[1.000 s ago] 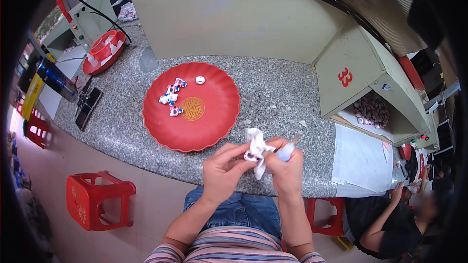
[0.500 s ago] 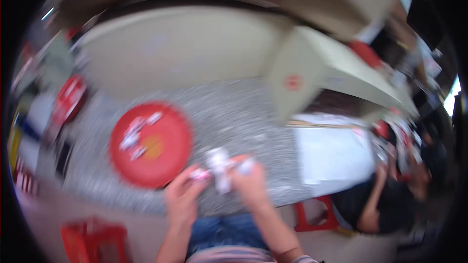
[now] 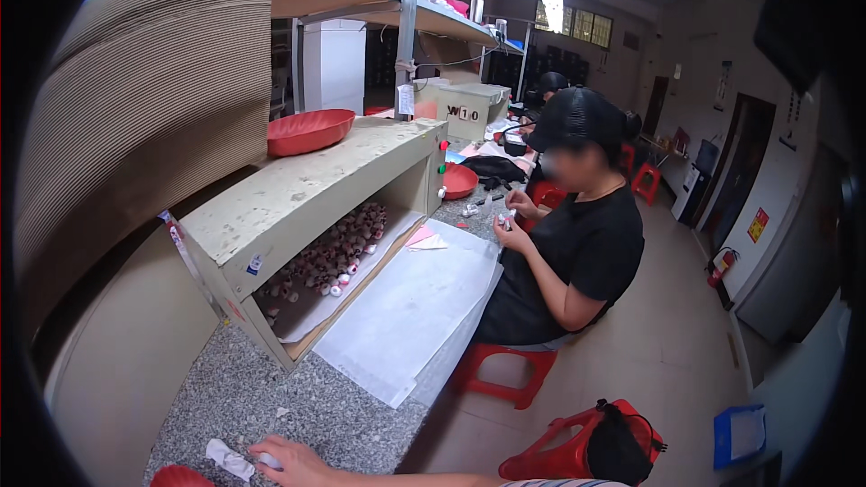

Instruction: Applying glue to small plastic components and joining them together at a workbench.

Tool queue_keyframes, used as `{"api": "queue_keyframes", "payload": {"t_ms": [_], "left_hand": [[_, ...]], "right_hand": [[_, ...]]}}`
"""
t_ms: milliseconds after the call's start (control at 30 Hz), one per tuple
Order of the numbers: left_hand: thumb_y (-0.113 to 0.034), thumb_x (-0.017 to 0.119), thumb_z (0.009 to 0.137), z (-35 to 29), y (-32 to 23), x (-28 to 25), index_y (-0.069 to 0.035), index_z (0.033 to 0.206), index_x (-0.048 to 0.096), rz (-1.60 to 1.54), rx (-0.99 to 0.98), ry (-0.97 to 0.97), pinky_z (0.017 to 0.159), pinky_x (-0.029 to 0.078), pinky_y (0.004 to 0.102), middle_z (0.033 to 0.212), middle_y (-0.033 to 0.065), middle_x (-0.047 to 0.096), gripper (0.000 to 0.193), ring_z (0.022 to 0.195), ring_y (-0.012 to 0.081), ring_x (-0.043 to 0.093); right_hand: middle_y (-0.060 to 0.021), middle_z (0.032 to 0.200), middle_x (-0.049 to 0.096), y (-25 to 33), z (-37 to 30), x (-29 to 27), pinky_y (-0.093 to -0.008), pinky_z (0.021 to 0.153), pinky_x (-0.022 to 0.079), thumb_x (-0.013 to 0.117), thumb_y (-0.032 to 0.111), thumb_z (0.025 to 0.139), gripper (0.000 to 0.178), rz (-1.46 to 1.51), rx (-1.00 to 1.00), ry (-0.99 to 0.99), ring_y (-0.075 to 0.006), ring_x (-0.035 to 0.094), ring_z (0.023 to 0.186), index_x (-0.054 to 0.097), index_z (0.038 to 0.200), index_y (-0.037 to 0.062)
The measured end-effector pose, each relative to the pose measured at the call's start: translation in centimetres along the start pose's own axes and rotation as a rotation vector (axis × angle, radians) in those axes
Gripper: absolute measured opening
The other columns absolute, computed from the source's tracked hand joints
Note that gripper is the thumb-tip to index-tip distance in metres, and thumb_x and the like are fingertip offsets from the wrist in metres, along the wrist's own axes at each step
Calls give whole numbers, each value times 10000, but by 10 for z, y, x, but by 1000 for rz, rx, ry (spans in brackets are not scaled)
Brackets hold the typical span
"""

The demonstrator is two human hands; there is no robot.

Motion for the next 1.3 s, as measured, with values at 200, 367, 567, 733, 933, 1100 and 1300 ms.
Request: {"api": "queue_keyframes", "payload": {"t_ms": [200, 367, 567, 733, 933, 1100, 1300], "left_hand": [[-87, 564, 837, 6, -8, 3, 113, 1107, 512, 176, 13, 20, 795, 436, 281, 1026, 147, 552, 341, 884, 192, 525], [-132, 572, 837, 15, -21, -9, 111, 1082, 534, 300, 156, -24, 792, 454, 309, 978, 170, 595, 347, 900, 224, 553], [-66, 607, 787, 55, -26, -64, 80, 1074, 549, 689, 577, -70, 791, 472, 318, 1052, 173, 590, 327, 927, 260, 558], [-21, 668, 732, 39, -55, -14, 90, 1054, 528, 510, 686, -289, 821, 462, 331, 1032, 182, 562, 369, 907, 246, 558], [6, 537, 782, 10, -28, 37, 44, 1096, 511, 673, 472, 98, 927, 361, 319, 1197, 129, 454, 318, 1100, 213, 455], [-25, 587, 756, -14, -26, 166, -8, 1053, 572, 848, 511, 798, 838, 437, 353, 1044, 147, 544, 298, 984, 287, 543], [-76, 553, 770, 48, 84, 315, 3, 1008, 579, 871, 531, 849, 841, 417, 399, 1056, 197, 522, 252, 965, 349, 529]], "right_hand": [[-72, 973, 547, -16, 0, 15, -372, 662, 475, 553, 169, 807, 225, 70, -35, -22, -287, 593, 797, 537, 1016, 86], [-80, 955, 549, -9, -5, 15, -366, 663, 476, 550, 144, 795, 189, 101, -84, -8, -286, 587, 777, 528, 971, 77], [-180, 885, 582, -32, -11, 31, -393, 667, 461, 518, 239, 824, 296, 11, -157, -20, -248, 579, 803, 572, 1060, 69], [-78, 901, 570, -14, -13, 11, -348, 635, 487, 577, 157, 783, 206, 38, -104, -102, -280, 600, 741, 553, 980, 102], [-79, 879, 603, -1, -27, -40, -313, 620, 491, 601, 124, 776, 191, 128, -85, -143, -246, 620, 745, 589, 961, 78], [-98, 798, 610, -13, -49, -100, -282, 595, 482, 631, 41, 746, 190, 101, -42, -375, -211, 621, 682, 609, 935, 39], [-95, 741, 606, -61, -70, -131, -277, 577, 472, 639, 35, 739, 196, 43, 19, -569, -179, 603, 640, 599, 930, 15]]}}
Point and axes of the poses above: each hand's wrist, its own z-axis towards the middle knuckle, its own x-axis out of the palm, y = z × x, the point moved 4 cm from there along z, towards the middle knuckle
